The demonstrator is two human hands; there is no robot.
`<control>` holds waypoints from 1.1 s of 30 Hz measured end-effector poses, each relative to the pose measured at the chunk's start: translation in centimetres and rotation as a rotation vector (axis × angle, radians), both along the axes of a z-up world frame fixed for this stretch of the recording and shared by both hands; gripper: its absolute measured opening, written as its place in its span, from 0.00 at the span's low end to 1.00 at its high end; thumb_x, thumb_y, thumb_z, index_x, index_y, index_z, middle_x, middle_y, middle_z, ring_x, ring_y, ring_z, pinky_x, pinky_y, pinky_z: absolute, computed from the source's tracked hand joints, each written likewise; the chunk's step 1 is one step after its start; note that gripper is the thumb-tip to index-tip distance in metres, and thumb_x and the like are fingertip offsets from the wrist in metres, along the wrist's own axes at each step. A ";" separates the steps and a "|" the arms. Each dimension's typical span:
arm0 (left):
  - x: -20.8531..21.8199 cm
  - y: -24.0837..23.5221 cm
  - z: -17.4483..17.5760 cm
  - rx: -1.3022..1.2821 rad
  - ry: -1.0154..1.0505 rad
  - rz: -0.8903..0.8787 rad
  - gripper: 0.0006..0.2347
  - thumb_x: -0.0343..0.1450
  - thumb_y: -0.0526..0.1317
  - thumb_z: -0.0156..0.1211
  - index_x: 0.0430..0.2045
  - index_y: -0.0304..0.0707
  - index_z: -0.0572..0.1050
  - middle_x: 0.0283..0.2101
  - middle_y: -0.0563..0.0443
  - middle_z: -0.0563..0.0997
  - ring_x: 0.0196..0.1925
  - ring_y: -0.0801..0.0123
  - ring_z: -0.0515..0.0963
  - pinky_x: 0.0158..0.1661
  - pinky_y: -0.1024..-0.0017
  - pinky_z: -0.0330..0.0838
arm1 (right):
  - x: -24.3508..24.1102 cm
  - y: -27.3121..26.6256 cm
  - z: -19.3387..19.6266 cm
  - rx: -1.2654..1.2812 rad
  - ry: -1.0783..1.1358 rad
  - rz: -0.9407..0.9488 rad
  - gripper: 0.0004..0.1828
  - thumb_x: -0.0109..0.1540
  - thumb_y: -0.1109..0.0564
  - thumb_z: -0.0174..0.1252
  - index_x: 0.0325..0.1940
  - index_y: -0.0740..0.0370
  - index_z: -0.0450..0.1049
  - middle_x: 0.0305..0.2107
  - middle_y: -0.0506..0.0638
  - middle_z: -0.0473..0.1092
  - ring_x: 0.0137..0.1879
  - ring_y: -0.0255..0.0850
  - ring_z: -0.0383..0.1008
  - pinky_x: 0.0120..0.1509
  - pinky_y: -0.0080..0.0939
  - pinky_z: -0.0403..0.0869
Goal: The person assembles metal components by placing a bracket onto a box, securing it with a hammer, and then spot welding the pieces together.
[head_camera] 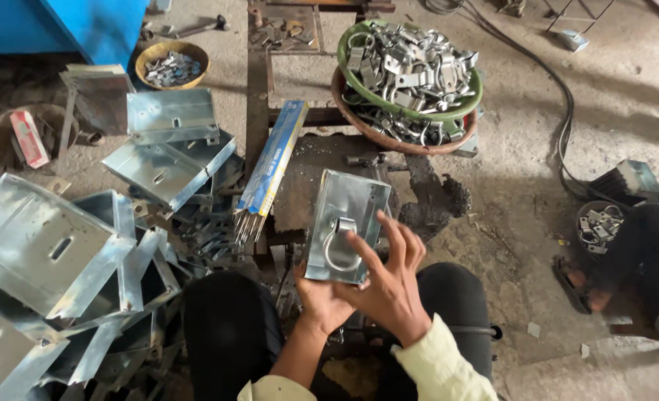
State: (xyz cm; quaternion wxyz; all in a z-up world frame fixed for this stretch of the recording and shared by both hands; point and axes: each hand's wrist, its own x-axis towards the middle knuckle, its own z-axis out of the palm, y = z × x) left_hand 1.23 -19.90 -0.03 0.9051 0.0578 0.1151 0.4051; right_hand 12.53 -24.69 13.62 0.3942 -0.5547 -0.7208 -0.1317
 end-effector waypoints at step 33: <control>-8.0 11.9 1.5 1.117 1.658 0.445 0.33 0.63 0.38 0.72 0.65 0.41 0.63 0.63 0.43 0.71 0.54 0.57 0.77 0.45 0.66 0.78 | 28.5 -8.9 -18.7 -0.207 1.882 -0.238 0.35 0.58 0.49 0.36 0.68 0.68 0.60 0.57 0.63 0.65 0.63 0.62 0.68 0.69 0.67 0.66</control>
